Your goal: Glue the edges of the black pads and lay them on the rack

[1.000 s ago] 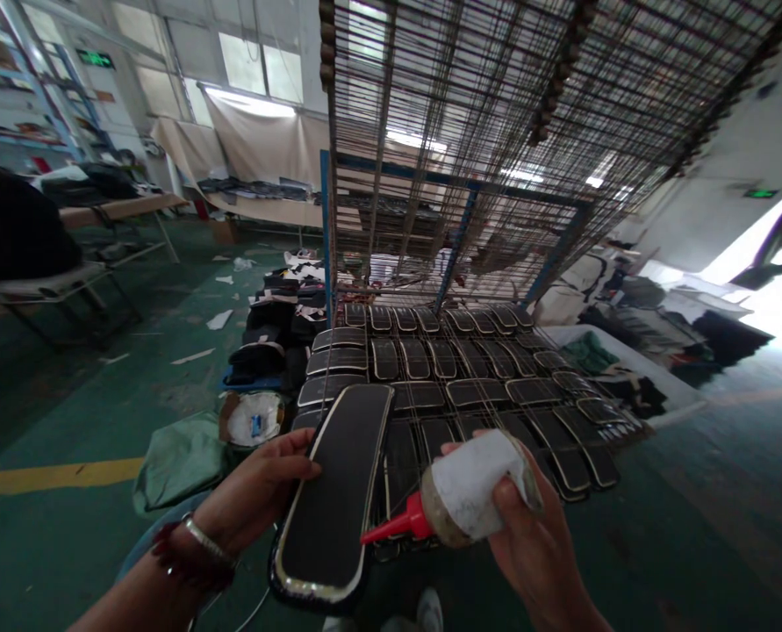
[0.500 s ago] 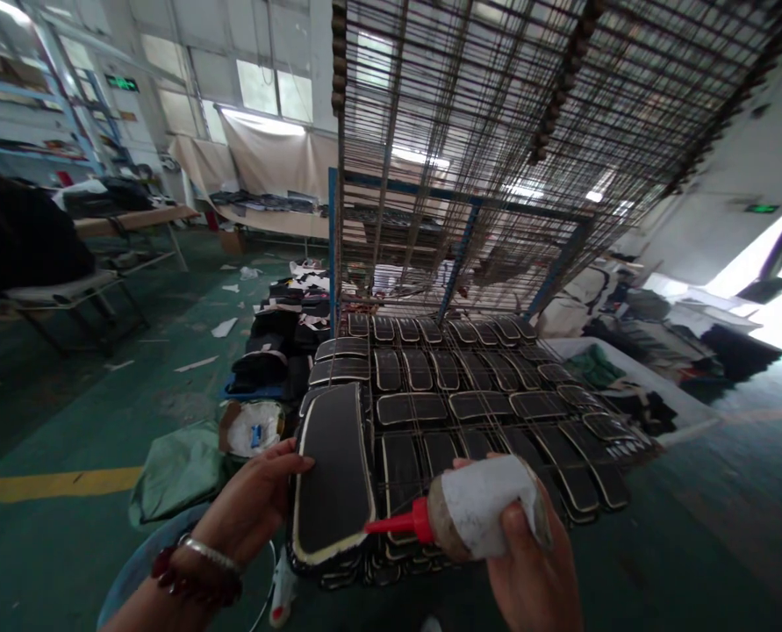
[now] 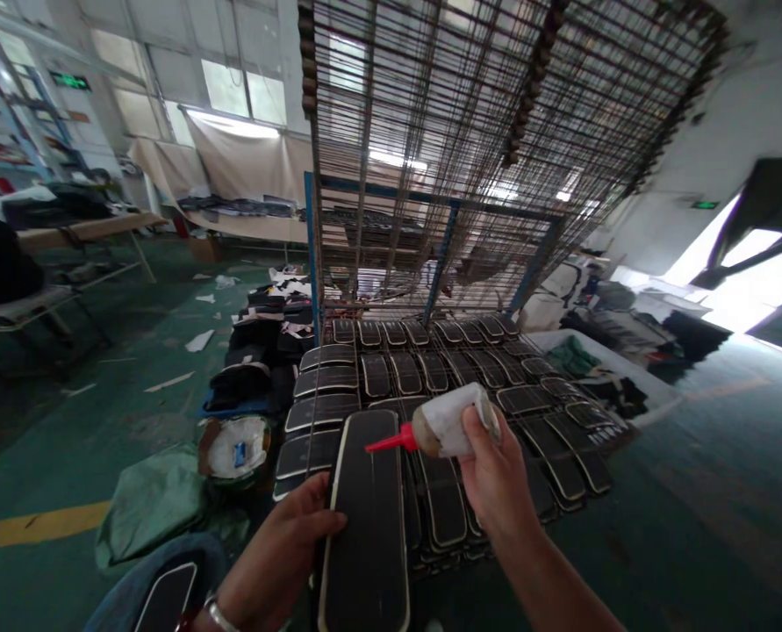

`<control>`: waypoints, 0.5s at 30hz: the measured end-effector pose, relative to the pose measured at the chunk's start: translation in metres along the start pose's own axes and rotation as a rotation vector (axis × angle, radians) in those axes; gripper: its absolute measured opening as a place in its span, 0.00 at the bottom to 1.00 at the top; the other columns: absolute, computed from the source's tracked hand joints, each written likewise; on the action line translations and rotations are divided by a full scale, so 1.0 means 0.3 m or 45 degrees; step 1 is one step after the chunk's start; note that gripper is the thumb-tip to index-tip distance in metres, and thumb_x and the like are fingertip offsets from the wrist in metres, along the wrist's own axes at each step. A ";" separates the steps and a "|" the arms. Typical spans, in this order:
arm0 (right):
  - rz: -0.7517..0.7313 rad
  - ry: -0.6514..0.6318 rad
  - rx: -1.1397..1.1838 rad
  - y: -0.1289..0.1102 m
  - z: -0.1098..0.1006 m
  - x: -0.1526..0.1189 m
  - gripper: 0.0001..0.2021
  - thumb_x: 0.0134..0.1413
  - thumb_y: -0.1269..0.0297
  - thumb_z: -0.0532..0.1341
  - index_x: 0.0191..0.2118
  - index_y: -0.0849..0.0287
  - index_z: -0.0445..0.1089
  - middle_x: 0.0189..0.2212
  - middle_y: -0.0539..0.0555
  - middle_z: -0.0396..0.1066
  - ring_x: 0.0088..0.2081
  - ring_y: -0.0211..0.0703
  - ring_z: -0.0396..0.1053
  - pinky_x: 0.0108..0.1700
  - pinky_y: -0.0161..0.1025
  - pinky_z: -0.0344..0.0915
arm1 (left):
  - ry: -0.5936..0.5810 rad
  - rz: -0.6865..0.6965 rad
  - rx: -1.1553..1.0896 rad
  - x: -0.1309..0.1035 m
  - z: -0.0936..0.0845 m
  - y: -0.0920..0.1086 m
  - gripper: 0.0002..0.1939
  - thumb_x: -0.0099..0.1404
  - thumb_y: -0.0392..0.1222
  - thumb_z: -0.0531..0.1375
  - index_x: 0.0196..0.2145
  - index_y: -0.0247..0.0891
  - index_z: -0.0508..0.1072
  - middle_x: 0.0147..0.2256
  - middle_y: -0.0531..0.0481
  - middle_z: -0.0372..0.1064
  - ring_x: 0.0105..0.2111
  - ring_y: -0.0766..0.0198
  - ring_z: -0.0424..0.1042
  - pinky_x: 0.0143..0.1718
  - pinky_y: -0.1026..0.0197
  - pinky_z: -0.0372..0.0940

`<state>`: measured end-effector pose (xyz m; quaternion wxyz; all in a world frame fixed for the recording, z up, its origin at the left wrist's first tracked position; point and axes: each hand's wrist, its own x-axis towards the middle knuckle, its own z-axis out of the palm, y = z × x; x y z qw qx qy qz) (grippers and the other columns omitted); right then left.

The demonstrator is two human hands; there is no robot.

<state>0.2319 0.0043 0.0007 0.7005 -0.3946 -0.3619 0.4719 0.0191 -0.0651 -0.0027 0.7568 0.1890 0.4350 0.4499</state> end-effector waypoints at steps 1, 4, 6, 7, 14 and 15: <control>-0.026 -0.009 -0.035 0.006 0.001 0.008 0.20 0.46 0.54 0.73 0.43 0.56 0.73 0.36 0.50 0.74 0.38 0.47 0.71 0.41 0.42 0.69 | -0.003 -0.013 -0.003 0.001 0.008 -0.002 0.22 0.51 0.26 0.64 0.45 0.34 0.72 0.38 0.41 0.81 0.38 0.50 0.80 0.37 0.54 0.73; -0.042 -0.044 -0.107 0.030 -0.003 -0.008 0.22 0.44 0.55 0.74 0.45 0.56 0.73 0.38 0.52 0.74 0.40 0.50 0.70 0.42 0.43 0.68 | 0.003 -0.014 -0.007 0.010 0.013 0.004 0.23 0.51 0.26 0.63 0.46 0.35 0.72 0.39 0.42 0.80 0.37 0.51 0.80 0.36 0.54 0.72; -0.024 -0.094 -0.141 0.038 -0.011 -0.031 0.23 0.44 0.54 0.74 0.46 0.56 0.73 0.37 0.53 0.75 0.40 0.52 0.71 0.42 0.44 0.68 | -0.004 -0.004 -0.002 0.015 0.002 0.013 0.23 0.52 0.26 0.62 0.47 0.35 0.71 0.38 0.42 0.80 0.35 0.51 0.80 0.36 0.54 0.72; -0.001 -0.137 -0.152 0.036 -0.017 -0.041 0.23 0.44 0.54 0.74 0.46 0.56 0.73 0.37 0.54 0.75 0.39 0.52 0.71 0.41 0.45 0.69 | -0.009 0.002 0.000 0.018 -0.006 0.018 0.23 0.53 0.26 0.62 0.48 0.35 0.70 0.38 0.42 0.80 0.35 0.51 0.80 0.35 0.54 0.72; 0.019 -0.309 -0.192 -0.039 -0.061 0.007 0.23 0.46 0.55 0.74 0.47 0.55 0.72 0.38 0.56 0.75 0.40 0.56 0.72 0.42 0.48 0.69 | -0.034 0.028 -0.018 0.037 -0.042 0.041 0.23 0.53 0.26 0.62 0.48 0.35 0.70 0.38 0.43 0.81 0.35 0.51 0.80 0.35 0.54 0.73; -0.045 -0.277 -0.200 -0.046 -0.062 0.019 0.24 0.45 0.55 0.74 0.48 0.54 0.72 0.39 0.56 0.75 0.42 0.56 0.71 0.43 0.48 0.69 | -0.042 0.021 -0.024 0.040 -0.040 0.043 0.23 0.53 0.26 0.63 0.48 0.35 0.70 0.38 0.43 0.81 0.36 0.51 0.80 0.35 0.54 0.73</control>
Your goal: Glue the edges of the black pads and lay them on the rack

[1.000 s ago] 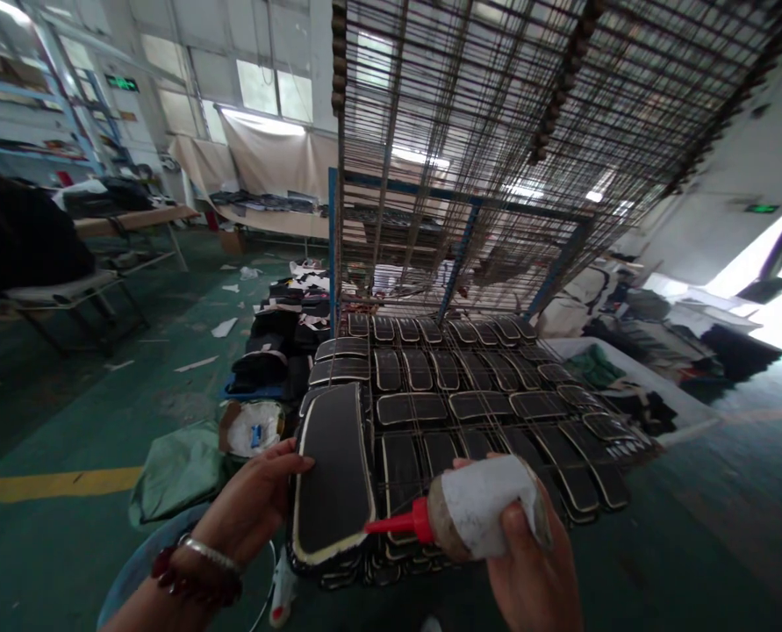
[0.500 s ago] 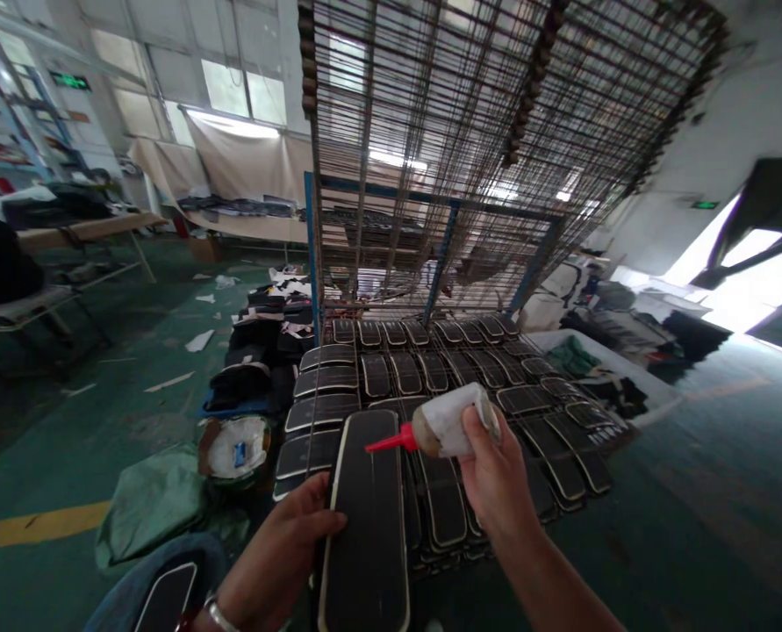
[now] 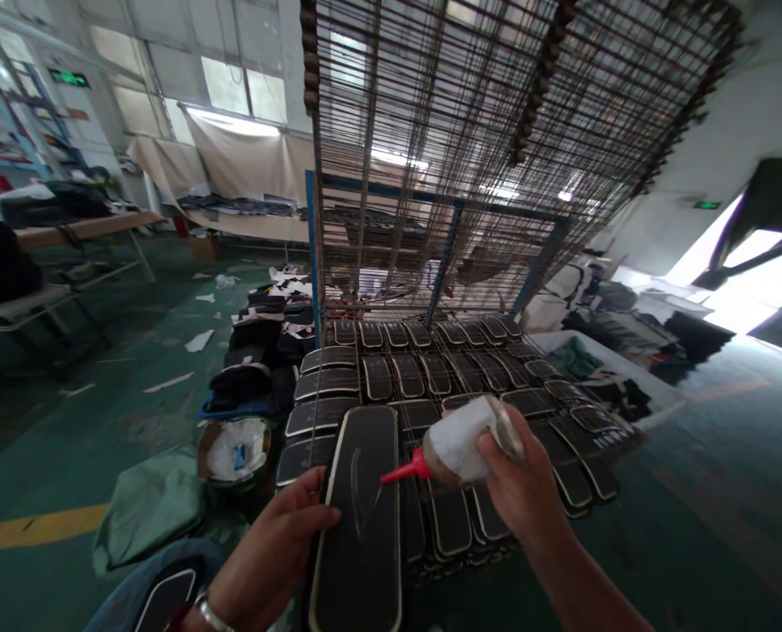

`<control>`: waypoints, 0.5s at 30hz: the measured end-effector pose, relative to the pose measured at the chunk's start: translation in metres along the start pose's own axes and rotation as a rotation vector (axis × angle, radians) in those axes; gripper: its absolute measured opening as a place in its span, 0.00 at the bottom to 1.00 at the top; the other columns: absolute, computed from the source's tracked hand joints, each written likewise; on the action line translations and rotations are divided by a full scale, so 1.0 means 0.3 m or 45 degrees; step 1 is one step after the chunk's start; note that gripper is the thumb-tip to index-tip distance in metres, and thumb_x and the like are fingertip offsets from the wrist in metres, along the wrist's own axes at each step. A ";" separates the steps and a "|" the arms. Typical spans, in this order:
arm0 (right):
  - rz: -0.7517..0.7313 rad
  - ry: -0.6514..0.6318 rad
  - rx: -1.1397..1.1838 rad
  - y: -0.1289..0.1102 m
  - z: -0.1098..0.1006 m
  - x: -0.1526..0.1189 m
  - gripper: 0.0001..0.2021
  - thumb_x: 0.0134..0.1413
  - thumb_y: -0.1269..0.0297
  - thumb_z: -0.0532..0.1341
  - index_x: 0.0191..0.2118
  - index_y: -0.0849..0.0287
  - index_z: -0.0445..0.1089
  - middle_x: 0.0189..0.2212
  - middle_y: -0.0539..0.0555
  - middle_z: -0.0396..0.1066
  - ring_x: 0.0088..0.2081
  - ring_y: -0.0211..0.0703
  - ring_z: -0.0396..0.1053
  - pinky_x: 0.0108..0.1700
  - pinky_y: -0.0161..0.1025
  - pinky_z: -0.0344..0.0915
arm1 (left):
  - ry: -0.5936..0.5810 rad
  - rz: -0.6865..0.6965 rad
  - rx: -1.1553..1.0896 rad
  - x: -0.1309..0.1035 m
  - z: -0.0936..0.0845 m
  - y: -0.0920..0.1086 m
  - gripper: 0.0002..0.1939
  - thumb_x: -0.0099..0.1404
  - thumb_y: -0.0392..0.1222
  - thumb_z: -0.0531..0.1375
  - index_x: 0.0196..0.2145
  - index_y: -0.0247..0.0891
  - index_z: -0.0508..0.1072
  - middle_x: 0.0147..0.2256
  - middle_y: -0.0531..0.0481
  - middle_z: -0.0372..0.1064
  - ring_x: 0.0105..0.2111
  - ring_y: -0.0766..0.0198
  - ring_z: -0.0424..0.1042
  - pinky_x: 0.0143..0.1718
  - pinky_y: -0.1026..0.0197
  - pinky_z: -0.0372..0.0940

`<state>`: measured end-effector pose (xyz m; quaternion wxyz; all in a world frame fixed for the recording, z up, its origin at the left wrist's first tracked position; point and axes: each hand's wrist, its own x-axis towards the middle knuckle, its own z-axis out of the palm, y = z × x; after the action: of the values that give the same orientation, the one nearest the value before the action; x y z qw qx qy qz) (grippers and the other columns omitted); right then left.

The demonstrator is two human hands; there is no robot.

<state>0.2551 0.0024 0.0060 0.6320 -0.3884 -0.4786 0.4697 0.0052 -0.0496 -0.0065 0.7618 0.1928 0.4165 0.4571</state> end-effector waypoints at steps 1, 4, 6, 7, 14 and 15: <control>-0.055 0.035 -0.015 -0.003 -0.002 0.008 0.25 0.44 0.56 0.74 0.48 0.53 0.71 0.41 0.57 0.75 0.44 0.57 0.71 0.45 0.49 0.68 | -0.004 -0.007 -0.006 0.003 0.003 0.001 0.23 0.53 0.26 0.63 0.48 0.35 0.70 0.38 0.43 0.81 0.37 0.51 0.80 0.36 0.53 0.73; -0.117 0.072 -0.023 0.008 0.007 0.000 0.26 0.42 0.55 0.75 0.49 0.53 0.71 0.42 0.58 0.75 0.46 0.59 0.70 0.46 0.50 0.68 | 0.022 -0.025 -0.011 0.014 0.011 0.005 0.24 0.52 0.25 0.62 0.48 0.35 0.69 0.37 0.43 0.81 0.38 0.50 0.80 0.35 0.54 0.73; -0.028 0.047 0.045 0.033 0.018 -0.026 0.27 0.41 0.55 0.76 0.48 0.53 0.71 0.41 0.58 0.76 0.45 0.60 0.72 0.44 0.50 0.70 | 0.045 -0.011 -0.007 0.026 0.010 0.008 0.24 0.52 0.26 0.62 0.48 0.35 0.69 0.36 0.42 0.81 0.38 0.49 0.80 0.34 0.54 0.73; 0.059 0.043 0.105 0.049 0.023 -0.041 0.26 0.40 0.55 0.76 0.47 0.54 0.72 0.40 0.58 0.76 0.43 0.60 0.72 0.42 0.50 0.71 | 0.058 0.005 -0.002 0.034 0.007 0.010 0.24 0.51 0.26 0.63 0.48 0.35 0.69 0.36 0.42 0.81 0.38 0.49 0.80 0.34 0.54 0.74; 0.859 0.448 1.049 0.095 -0.094 -0.021 0.11 0.55 0.63 0.69 0.42 0.61 0.71 0.34 0.59 0.77 0.32 0.48 0.75 0.20 0.33 0.64 | 0.271 0.021 0.012 0.137 -0.043 -0.010 0.31 0.46 0.32 0.69 0.49 0.38 0.70 0.36 0.45 0.81 0.39 0.46 0.80 0.35 0.52 0.75; 0.828 0.538 1.168 0.084 -0.145 -0.006 0.09 0.58 0.65 0.66 0.43 0.61 0.71 0.35 0.60 0.76 0.32 0.49 0.75 0.18 0.32 0.62 | 0.317 0.006 0.024 0.167 -0.060 -0.019 0.32 0.44 0.32 0.70 0.50 0.40 0.70 0.36 0.46 0.81 0.39 0.45 0.80 0.36 0.51 0.76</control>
<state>0.2915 0.0053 -0.0287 0.6405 -0.2875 0.0523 0.7102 0.0054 -0.0113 -0.0438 0.7014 0.1427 0.5115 0.4754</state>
